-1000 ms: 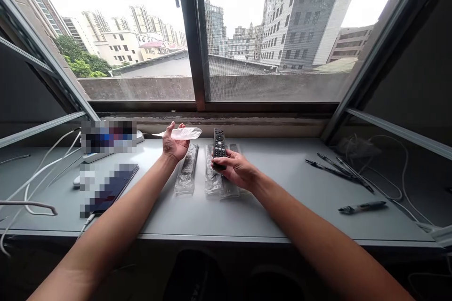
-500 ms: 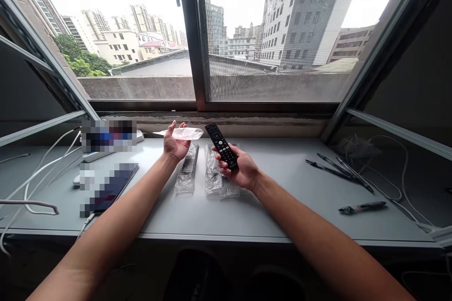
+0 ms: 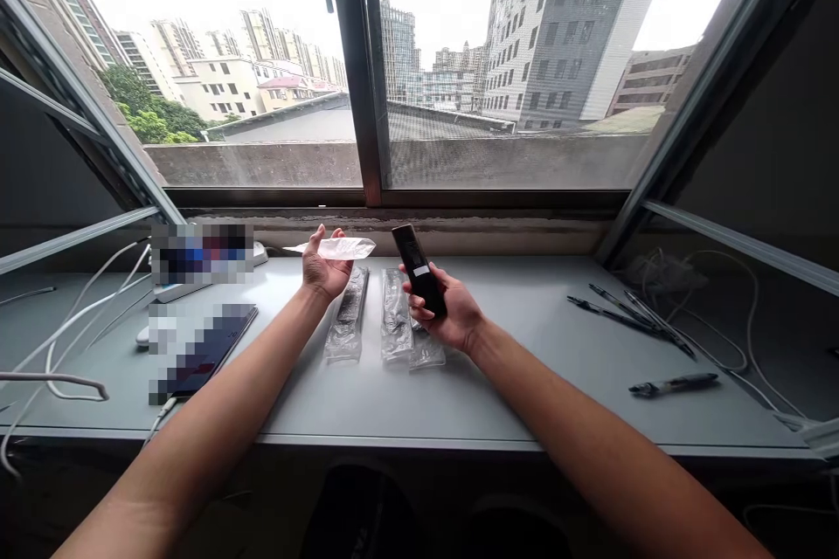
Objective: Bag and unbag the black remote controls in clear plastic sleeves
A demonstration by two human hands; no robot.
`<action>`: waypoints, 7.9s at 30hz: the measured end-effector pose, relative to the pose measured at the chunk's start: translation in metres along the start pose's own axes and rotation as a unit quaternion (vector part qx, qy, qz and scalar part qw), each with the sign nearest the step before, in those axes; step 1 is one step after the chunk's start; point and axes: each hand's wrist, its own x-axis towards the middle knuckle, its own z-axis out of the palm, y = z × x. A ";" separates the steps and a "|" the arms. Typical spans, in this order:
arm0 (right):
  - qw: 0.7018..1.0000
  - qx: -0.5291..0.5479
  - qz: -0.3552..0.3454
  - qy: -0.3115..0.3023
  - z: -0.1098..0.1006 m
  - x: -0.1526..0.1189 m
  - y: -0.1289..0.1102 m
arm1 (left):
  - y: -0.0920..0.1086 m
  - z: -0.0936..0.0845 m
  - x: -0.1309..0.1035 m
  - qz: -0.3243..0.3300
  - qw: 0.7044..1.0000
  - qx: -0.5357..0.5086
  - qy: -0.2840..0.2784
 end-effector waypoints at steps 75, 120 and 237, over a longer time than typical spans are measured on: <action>0.860 -0.453 -0.230 0.052 -0.011 0.003 0.025 | -0.031 0.002 -0.017 -0.048 0.930 0.259 -0.257; 0.878 -0.417 -0.225 0.073 -0.014 0.007 0.022 | -0.027 0.004 -0.016 -0.063 0.929 0.250 -0.266; 0.624 -0.720 -0.292 -0.082 -0.011 -0.001 0.029 | -0.022 -0.023 0.010 0.188 0.659 0.719 -0.118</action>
